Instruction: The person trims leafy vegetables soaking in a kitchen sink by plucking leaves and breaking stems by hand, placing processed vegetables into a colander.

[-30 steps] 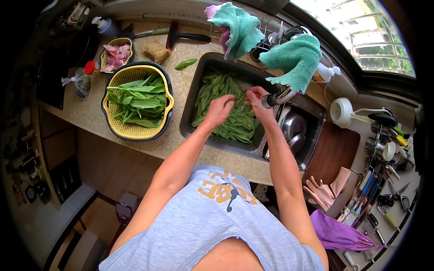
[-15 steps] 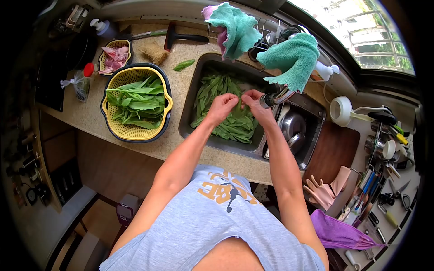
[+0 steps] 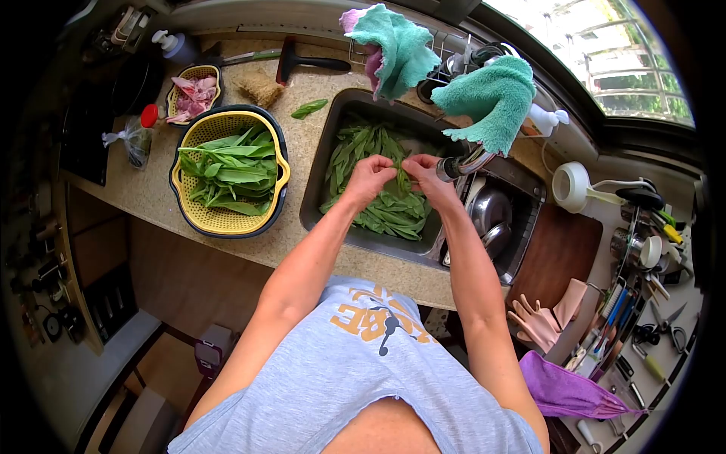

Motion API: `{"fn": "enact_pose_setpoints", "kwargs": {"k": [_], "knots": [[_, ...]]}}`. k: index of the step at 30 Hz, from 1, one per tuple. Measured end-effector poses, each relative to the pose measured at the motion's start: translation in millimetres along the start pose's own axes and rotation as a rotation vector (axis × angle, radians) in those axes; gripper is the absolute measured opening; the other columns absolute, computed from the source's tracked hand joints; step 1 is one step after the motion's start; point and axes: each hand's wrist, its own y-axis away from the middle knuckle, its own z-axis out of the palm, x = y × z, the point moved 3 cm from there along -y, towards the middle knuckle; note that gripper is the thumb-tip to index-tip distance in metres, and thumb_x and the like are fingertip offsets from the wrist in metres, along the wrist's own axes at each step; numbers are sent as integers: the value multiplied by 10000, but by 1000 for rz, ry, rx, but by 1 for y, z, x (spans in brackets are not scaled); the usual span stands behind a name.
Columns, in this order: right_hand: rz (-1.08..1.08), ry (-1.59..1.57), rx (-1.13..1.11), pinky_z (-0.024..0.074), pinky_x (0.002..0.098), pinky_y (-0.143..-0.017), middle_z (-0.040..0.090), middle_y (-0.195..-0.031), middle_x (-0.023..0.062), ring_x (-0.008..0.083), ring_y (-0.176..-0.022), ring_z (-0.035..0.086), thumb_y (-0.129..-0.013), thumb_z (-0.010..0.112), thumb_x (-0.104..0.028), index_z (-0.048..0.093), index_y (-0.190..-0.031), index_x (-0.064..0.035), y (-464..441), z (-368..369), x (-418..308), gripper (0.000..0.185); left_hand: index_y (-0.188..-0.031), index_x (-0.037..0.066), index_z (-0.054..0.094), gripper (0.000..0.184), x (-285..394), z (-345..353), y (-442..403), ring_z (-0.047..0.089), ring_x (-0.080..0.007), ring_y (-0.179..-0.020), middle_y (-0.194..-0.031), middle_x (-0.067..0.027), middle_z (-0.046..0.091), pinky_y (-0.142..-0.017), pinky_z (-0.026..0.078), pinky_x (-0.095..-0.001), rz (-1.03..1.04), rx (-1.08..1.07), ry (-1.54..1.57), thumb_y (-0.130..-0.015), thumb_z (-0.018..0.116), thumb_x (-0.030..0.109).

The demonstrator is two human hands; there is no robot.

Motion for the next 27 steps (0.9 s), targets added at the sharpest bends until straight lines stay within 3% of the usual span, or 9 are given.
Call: {"fn": "enact_pose_setpoints", "kwargs": {"k": [6,9,18,23,27], "knots": [[-19,22,-11,457,251,-590,634,-797,5,98,-711,577,-807,715,-206,677,-940,-40,-3,-2,2,216,-1007,32,609,242,4,0,2,553,-46,-749,-838,27,611,-631,430,-190,-11,-19,66,-821,722,138],[-40,6,-31,445,246,-582,632,-806,15,103,-716,574,-809,710,-205,672,-941,-22,-10,-2,11,228,-1022,23,599,262,1,3,0,552,-42,-758,-843,24,605,-656,452,-203,83,-69,87,-810,733,97],[-75,26,-133,444,261,-687,626,-830,18,104,-771,567,-833,671,-159,634,-1036,-3,-3,-1,0,258,-1091,7,608,325,3,-4,-3,586,-59,-805,-927,-17,649,-707,471,-213,-55,-114,76,-806,746,82],[-104,74,-210,434,259,-668,623,-797,13,98,-746,559,-858,636,-159,635,-1029,6,-9,-2,2,237,-1013,108,651,218,6,-9,-1,570,-46,-782,-888,51,643,-669,436,-224,-221,-138,21,-839,727,215],[-124,167,-189,429,260,-650,630,-783,14,96,-728,552,-854,629,-145,630,-1019,28,-12,0,1,240,-976,139,654,179,8,-9,-1,552,-37,-753,-854,70,637,-635,411,-227,-211,-129,-12,-847,708,252]]}}
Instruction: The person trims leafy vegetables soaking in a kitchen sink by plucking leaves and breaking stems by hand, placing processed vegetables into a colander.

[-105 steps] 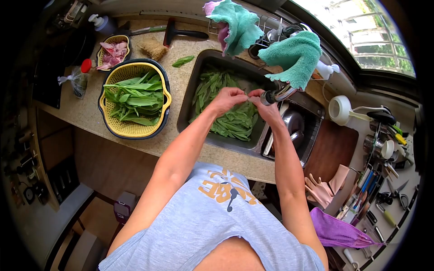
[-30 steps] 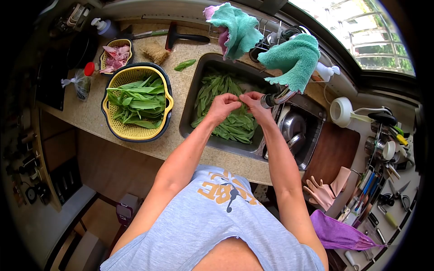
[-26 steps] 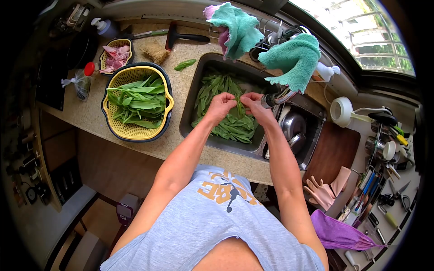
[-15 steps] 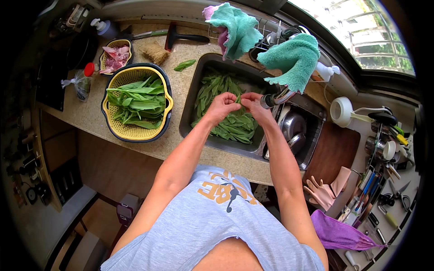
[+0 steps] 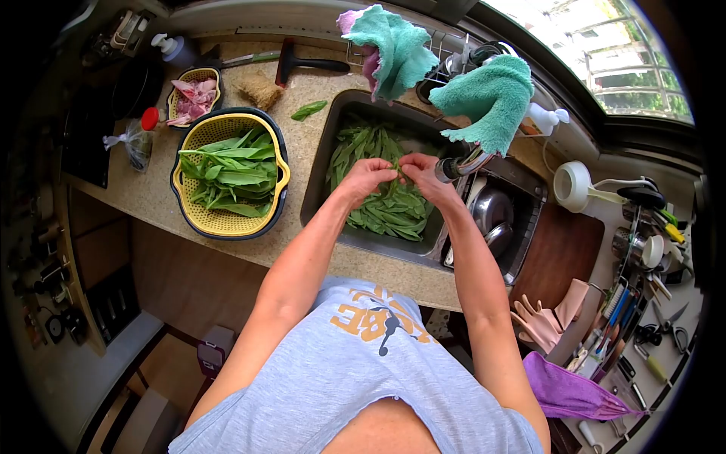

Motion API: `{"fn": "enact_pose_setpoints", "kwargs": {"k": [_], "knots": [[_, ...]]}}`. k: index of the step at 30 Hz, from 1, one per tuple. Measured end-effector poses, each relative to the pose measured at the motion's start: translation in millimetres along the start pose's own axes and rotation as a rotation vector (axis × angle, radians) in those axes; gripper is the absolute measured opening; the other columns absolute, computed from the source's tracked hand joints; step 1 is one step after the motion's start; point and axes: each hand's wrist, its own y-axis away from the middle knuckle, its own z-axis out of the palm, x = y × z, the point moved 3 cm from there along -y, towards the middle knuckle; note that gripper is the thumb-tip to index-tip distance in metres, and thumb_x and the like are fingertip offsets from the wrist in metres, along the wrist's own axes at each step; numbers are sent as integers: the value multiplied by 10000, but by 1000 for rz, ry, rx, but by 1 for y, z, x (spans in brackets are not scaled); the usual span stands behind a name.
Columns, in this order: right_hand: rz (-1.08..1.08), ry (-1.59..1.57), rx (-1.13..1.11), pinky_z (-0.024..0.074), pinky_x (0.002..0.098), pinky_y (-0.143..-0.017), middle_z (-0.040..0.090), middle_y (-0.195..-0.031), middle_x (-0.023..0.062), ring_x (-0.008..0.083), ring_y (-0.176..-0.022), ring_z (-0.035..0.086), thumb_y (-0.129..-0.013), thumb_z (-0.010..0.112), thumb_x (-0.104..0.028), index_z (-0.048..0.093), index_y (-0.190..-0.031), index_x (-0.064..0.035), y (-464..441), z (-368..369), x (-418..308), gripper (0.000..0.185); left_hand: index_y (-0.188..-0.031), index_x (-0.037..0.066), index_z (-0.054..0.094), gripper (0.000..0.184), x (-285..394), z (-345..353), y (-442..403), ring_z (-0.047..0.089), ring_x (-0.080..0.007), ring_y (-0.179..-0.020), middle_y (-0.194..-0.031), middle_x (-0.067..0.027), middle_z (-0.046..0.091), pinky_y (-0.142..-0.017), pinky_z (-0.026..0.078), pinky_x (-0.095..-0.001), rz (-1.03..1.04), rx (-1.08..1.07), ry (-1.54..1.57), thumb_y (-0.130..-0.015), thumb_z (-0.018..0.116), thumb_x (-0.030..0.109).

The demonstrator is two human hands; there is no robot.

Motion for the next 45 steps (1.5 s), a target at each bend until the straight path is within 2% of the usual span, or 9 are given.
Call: {"fn": "enact_pose_setpoints", "kwargs": {"k": [10,12,15,17,27,29,32,36,45], "knots": [[-153,106,6,436,273,-634,634,-794,36,101,-722,547,-856,597,-116,635,-965,37,-12,12,7,192,-918,136,634,136,-7,-11,-7,543,-52,-726,-819,53,627,-622,410,-247,17,167,134,-827,694,217],[-62,20,13,436,270,-645,627,-784,38,101,-727,547,-857,601,-110,637,-918,35,-12,12,7,161,-928,132,635,150,-3,-8,-4,543,-54,-727,-813,50,626,-623,410,-250,25,169,159,-823,698,219],[-134,-31,-32,434,265,-652,624,-803,32,101,-727,543,-870,605,-123,623,-956,22,-17,13,12,170,-894,125,641,144,7,0,2,533,-53,-723,-767,55,601,-615,403,-256,28,251,107,-813,707,225],[-109,-75,-22,433,264,-653,620,-817,23,101,-727,544,-879,605,-135,614,-974,12,-16,14,17,175,-880,37,662,145,13,1,3,468,-53,-597,-697,41,563,-536,353,-215,155,257,95,-807,706,154],[76,-216,-15,423,254,-630,618,-821,4,100,-736,570,-929,601,-214,588,-991,-43,0,12,11,182,-820,39,655,141,2,-13,-13,440,-47,-592,-691,29,582,-545,356,-243,179,348,207,-864,645,173],[101,-229,11,424,259,-630,626,-826,9,103,-740,576,-939,586,-225,589,-990,-42,-2,14,18,191,-919,114,604,137,-5,-14,-17,588,-95,-729,-823,-15,680,-727,411,-337,149,277,144,-908,605,251],[124,-209,38,418,264,-638,637,-821,12,98,-740,569,-956,554,-242,592,-991,-43,-3,14,22,206,-909,20,643,151,6,-6,-5,569,-84,-644,-823,-49,680,-582,405,-243,126,322,247,-887,629,169],[22,20,43,400,253,-672,661,-823,13,97,-771,558,-944,533,-243,620,-963,-53,-3,11,16,209,-943,-8,627,162,16,-2,2,631,-116,-705,-853,-75,682,-634,457,-245,186,293,263,-846,676,112],[11,-26,-9,373,269,-644,635,-766,-22,67,-699,447,-967,504,-259,623,-907,-65,1,13,12,235,-1131,-72,562,421,9,-5,-6,644,-128,-756,-892,-91,673,-699,498,-260,302,268,129,-763,740,29]]}}
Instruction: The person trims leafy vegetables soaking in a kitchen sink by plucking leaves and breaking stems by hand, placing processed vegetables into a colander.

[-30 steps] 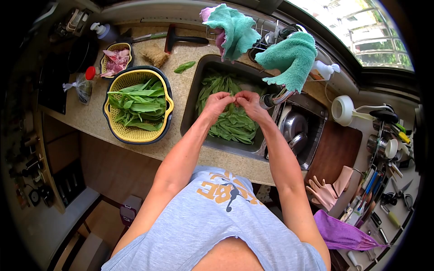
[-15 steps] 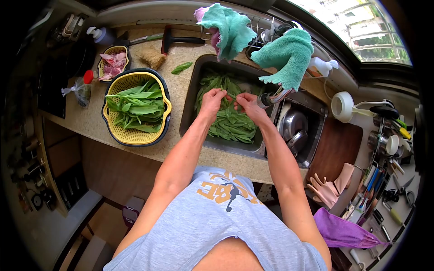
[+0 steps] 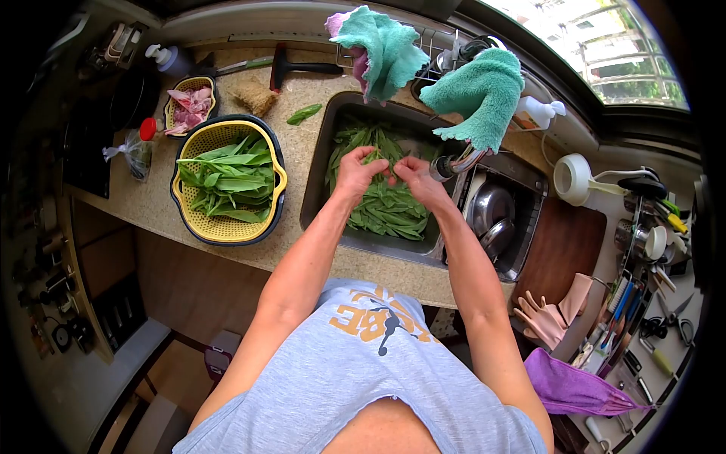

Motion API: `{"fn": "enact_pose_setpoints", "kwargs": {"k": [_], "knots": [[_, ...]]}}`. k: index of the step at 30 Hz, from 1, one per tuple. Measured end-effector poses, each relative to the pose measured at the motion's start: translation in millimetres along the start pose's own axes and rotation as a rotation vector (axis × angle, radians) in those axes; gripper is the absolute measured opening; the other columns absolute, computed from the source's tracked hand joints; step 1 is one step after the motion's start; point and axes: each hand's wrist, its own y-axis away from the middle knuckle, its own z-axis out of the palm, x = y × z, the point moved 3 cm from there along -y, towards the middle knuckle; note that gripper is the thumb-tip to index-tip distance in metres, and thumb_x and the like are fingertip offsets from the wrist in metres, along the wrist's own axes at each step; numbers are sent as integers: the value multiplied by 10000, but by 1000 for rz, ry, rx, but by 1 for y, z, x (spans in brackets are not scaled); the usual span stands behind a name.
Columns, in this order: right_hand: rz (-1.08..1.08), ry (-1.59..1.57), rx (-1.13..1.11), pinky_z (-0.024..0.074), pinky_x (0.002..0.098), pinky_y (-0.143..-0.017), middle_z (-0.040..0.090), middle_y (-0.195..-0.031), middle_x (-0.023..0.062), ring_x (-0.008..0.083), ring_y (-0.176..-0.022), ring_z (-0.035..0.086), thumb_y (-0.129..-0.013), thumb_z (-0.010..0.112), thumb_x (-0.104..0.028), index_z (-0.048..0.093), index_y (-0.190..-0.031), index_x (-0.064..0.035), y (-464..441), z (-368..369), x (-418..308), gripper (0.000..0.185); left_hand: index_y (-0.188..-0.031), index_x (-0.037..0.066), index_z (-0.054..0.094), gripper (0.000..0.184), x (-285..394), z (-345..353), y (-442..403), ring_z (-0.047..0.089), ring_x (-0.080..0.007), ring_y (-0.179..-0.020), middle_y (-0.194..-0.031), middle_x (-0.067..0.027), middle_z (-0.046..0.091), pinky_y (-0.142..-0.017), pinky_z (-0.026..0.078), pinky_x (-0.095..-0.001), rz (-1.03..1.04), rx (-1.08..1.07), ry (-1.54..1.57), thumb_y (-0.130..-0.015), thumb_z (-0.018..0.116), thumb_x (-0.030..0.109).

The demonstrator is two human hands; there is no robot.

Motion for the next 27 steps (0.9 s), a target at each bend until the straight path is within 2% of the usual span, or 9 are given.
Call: {"fn": "enact_pose_setpoints", "kwargs": {"k": [4,7,11,13,16,17,19,22,27], "knots": [[0,-78,11,375,275,-648,642,-797,-10,76,-703,455,-963,512,-262,620,-905,-58,-2,-2,9,238,-1149,-44,561,415,-3,0,0,647,-122,-770,-872,-84,685,-763,477,-260,-35,-17,6,-789,742,52],[50,55,27,392,276,-693,651,-841,6,93,-733,483,-965,517,-263,613,-912,-49,6,-3,-5,240,-1150,-42,563,412,0,1,3,645,-121,-772,-871,-85,687,-781,472,-265,-63,-52,23,-790,740,49],[-71,-119,10,396,285,-737,634,-832,21,117,-761,500,-943,544,-284,593,-897,-33,6,6,-3,259,-1135,-34,580,399,-3,1,3,631,-115,-795,-875,-79,686,-808,461,-272,-78,-42,8,-782,744,55],[-100,-133,5,398,277,-718,624,-819,7,110,-750,499,-937,561,-265,601,-909,-35,3,4,-2,235,-1129,-28,585,397,-5,1,2,627,-112,-804,-875,-72,683,-799,460,-268,-64,-31,-26,-776,746,56],[27,-69,39,423,297,-799,666,-884,27,115,-835,557,-926,586,-203,642,-933,-30,4,-1,-1,182,-1103,-29,594,386,6,8,8,629,-115,-791,-877,-73,672,-735,477,-259,-48,-39,-66,-756,749,40],[-17,-76,50,425,286,-764,653,-858,18,105,-797,544,-916,600,-202,641,-931,-33,5,-1,-4,175,-1082,-37,597,378,12,11,11,636,-121,-770,-880,-81,664,-680,496,-253,-48,-58,-71,-742,749,25],[-59,-83,59,427,275,-729,639,-832,9,96,-759,530,-906,614,-201,640,-929,-36,5,-4,-3,169,-1107,-26,589,391,6,9,8,631,-118,-786,-884,-71,662,-723,479,-256,-48,-68,-58,-754,745,34],[56,-158,-24,416,248,-661,597,-776,-13,77,-699,505,-890,634,-208,635,-928,-31,1,-8,9,181,-1140,-21,576,412,4,7,6,629,-118,-791,-893,-64,658,-762,464,-258,-65,-90,-58,-766,739,41],[131,-261,58,423,239,-633,584,-773,-15,75,-696,519,-869,651,-173,625,-967,-21,1,-8,4,182,-1167,-41,560,446,8,8,8,642,-131,-756,-883,-67,662,-765,466,-257,-87,-100,-80,-765,736,40]]}}
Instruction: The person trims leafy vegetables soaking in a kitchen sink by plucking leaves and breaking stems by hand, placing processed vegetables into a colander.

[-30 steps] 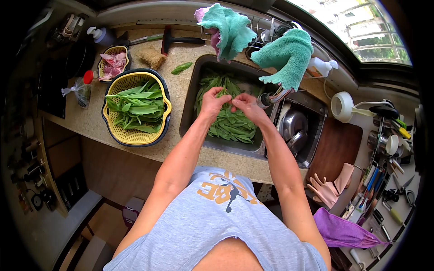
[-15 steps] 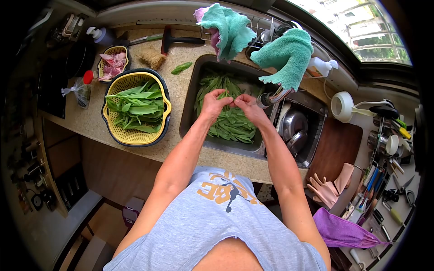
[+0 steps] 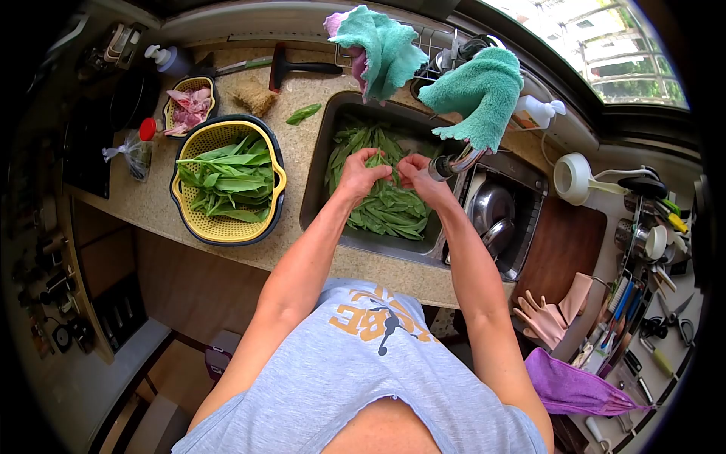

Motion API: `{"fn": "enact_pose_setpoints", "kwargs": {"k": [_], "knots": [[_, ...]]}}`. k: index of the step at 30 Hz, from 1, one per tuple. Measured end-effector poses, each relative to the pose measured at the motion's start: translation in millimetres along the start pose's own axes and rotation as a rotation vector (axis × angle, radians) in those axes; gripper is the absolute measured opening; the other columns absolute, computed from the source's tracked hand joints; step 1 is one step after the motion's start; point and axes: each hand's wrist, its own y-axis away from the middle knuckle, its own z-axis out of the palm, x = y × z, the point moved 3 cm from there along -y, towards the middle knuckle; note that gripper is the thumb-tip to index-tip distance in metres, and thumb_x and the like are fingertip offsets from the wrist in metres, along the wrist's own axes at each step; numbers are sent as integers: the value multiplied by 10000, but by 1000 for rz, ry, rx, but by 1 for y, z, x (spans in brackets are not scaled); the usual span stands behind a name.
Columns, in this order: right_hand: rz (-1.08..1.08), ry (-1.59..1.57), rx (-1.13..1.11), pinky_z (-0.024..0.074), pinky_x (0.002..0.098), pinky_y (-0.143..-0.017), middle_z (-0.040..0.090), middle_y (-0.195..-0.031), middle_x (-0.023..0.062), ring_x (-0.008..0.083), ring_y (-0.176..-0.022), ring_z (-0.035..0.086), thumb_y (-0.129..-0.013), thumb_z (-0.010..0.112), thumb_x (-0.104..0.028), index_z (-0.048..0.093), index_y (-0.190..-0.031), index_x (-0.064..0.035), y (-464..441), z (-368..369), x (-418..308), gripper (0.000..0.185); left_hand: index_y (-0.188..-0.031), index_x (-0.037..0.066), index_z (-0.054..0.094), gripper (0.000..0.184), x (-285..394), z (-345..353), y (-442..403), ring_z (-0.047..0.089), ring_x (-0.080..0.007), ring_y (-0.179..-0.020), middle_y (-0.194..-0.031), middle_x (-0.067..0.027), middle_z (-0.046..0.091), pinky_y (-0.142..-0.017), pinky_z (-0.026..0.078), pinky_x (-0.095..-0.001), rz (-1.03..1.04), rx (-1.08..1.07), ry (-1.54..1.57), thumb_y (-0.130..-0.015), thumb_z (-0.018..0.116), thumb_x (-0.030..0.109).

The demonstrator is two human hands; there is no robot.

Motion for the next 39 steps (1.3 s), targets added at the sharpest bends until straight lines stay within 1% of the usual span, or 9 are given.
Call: {"fn": "enact_pose_setpoints", "kwargs": {"k": [3,6,8,12,14,24,32,35,39], "knots": [[-155,144,-37,432,239,-634,600,-797,-6,82,-705,532,-862,656,-153,620,-984,-16,-3,1,3,187,-1180,-50,557,462,2,-1,0,649,-135,-749,-864,-73,668,-776,470,-261,-7,15,12,-765,737,42],[-160,99,-32,439,243,-652,613,-835,1,86,-744,552,-855,665,-150,621,-993,-15,-8,0,6,197,-1208,-50,540,498,3,0,0,659,-138,-753,-848,-83,673,-774,475,-258,26,48,-49,-765,742,51],[-163,76,-19,441,247,-668,613,-848,2,88,-766,556,-854,666,-151,623,-996,-18,-4,2,2,199,-1230,-68,518,536,1,2,-1,678,-166,-735,-900,-112,671,-668,520,-261,41,26,-7,-744,733,2],[-216,63,-1,444,259,-711,613,-875,8,95,-809,562,-858,662,-164,621,-1005,-24,-1,0,0,207,-1230,-69,509,539,1,-1,-1,682,-175,-742,-905,-117,667,-671,525,-264,-2,-11,62,-743,732,-2],[-219,69,9,442,259,-716,613,-873,7,96,-806,557,-861,659,-166,618,-1012,-25,-5,-4,7,211,-1252,-39,496,534,3,-1,0,684,-176,-801,-901,-105,664,-759,500,-260,-40,-50,73,-769,721,-2],[-184,210,-64,420,250,-693,602,-872,0,79,-794,532,-882,630,-163,613,-1022,-24,-5,2,4,198,-1283,-20,468,552,-12,-8,-11,665,-183,-763,-894,-111,660,-732,511,-277,-8,41,178,-769,667,-37],[-206,102,19,431,251,-716,587,-863,4,91,-807,543,-894,606,-149,582,-1078,-9,-2,3,2,233,-1310,-4,452,602,-7,-2,-7,651,-145,-746,-887,-65,668,-680,495,-261,6,-6,131,-770,714,38],[-239,135,7,436,256,-723,583,-869,8,95,-812,544,-894,600,-140,575,-1079,-6,-1,3,1,230,-1307,-4,460,620,4,1,0,649,-143,-743,-881,-56,661,-702,482,-248,-65,14,145,-756,740,45],[-245,165,35,440,258,-723,581,-872,13,98,-813,545,-895,591,-113,570,-1074,-4,0,7,-1,211,-1299,-10,469,615,9,4,3,651,-148,-749,-898,-69,662,-716,488,-253,-26,33,78,-757,753,53]]}}
